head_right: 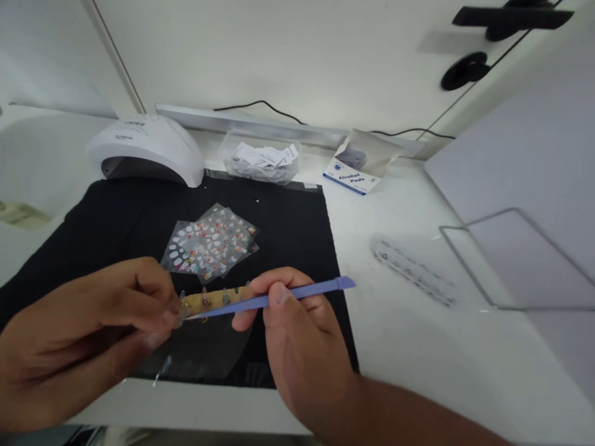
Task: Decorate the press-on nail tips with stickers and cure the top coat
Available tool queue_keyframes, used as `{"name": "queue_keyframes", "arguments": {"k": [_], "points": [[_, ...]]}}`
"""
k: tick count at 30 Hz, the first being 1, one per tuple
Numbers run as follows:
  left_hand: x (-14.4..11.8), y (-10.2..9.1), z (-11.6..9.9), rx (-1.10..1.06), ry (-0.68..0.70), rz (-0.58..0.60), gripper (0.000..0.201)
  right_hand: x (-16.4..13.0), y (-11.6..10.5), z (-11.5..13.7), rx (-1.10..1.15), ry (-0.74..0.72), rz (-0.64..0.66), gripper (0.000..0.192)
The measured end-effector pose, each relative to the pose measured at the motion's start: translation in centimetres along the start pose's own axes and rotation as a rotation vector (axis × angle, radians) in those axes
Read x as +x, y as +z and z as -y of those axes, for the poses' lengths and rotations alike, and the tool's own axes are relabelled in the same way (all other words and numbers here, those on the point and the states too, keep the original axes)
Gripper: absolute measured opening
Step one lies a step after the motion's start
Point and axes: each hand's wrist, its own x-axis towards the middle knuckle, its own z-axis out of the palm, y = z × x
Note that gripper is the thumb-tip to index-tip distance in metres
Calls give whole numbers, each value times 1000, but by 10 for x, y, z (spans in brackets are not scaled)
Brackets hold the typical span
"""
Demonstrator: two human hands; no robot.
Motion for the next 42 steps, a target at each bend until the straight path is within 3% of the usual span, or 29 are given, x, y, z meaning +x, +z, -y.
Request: {"name": "queue_keyframes", "arguments": {"k": [4, 12, 22, 42], "points": [[-1, 0, 1, 16, 16, 8, 30, -2, 1, 0, -8, 7, -21, 16], [5, -3, -4, 22, 0, 11, 25, -7, 5, 9, -121, -227, 111, 22], [4, -1, -5, -68, -78, -51, 25, -5, 4, 17, -256, -441, 105, 25], [1, -1, -3, -30, -40, -22, 23, -5, 4, 2, -131, -297, 123, 20]]}}
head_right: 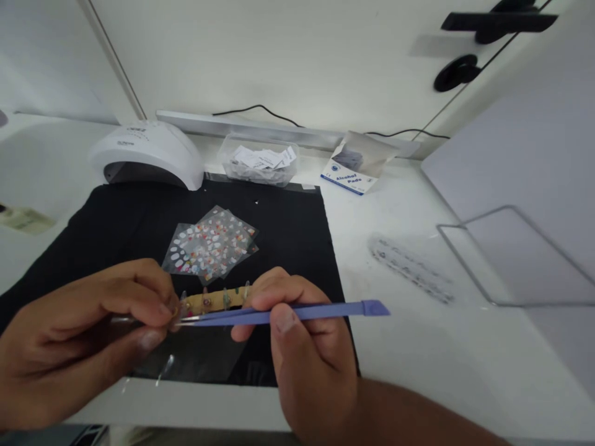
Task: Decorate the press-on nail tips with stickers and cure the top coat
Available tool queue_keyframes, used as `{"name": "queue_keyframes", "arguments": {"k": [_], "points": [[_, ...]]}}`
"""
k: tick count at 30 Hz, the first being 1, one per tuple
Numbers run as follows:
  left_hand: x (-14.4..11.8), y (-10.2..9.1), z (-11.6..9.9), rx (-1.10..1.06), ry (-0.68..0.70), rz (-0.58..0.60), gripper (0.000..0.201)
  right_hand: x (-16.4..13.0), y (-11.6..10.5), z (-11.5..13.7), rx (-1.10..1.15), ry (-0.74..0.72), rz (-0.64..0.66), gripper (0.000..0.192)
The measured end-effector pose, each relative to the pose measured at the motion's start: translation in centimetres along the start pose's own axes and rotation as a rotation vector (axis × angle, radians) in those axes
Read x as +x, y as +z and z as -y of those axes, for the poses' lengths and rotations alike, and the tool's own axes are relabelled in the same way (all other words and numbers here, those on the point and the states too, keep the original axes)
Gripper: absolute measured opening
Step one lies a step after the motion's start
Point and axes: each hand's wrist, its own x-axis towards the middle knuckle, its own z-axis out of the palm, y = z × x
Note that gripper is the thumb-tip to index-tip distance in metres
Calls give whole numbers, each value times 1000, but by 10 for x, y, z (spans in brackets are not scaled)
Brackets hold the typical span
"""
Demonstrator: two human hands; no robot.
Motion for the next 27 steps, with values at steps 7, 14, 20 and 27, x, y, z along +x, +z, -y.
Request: {"name": "queue_keyframes", "arguments": {"k": [7, 14, 20, 27], "points": [[-2, 1, 1, -32, 9, 4, 25, 0, -2, 0, -20, 36, -27, 18], [-2, 3, 3, -6, 10, -7, 23, -1, -2, -1, -6, 102, -95, 15], [-1, 4, 3, 26, 24, 4, 21, -2, -2, 0, 51, 199, -154, 15], [1, 6, 2, 47, 19, -4, 21, -2, -1, 1, 43, 223, -172, 14]]}}
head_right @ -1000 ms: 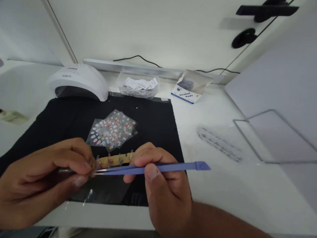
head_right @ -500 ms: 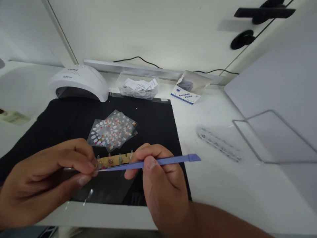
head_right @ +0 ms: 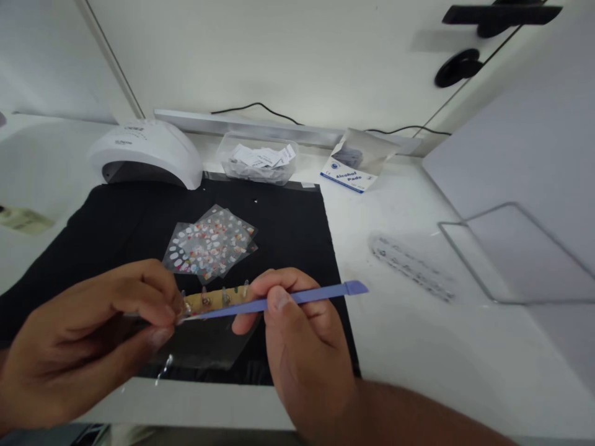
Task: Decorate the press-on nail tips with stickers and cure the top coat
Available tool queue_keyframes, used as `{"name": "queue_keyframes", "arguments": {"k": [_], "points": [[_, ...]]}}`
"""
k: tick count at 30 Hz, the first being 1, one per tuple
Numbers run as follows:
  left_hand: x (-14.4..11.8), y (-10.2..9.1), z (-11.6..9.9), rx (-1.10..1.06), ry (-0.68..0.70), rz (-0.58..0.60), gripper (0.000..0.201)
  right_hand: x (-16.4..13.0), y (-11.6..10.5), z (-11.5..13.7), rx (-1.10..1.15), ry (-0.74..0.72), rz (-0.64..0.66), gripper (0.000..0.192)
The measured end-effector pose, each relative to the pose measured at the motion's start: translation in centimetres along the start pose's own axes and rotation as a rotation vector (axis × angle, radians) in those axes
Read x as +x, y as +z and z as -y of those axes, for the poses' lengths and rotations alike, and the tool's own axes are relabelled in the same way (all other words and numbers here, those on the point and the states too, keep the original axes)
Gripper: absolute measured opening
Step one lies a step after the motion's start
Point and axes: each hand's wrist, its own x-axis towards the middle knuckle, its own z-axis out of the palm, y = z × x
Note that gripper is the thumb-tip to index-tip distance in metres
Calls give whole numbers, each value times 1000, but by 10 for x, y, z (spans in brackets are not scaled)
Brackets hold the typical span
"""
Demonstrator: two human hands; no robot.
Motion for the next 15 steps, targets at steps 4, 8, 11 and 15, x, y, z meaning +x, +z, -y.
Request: {"name": "queue_keyframes", "arguments": {"k": [4, 8, 11, 15], "points": [[-1, 2, 1, 0, 8, -43, 18, -1, 2, 3, -29, -39, 19, 14], [-3, 4, 1, -19, 15, -53, 19, -2, 5, 5, -42, -91, 52, 16], [-3, 3, 1, -37, 19, -27, 23, -1, 5, 3, -50, -141, 84, 17], [-2, 3, 2, -34, 14, -21, 25, -1, 4, 1, -75, -196, 116, 19]]}}
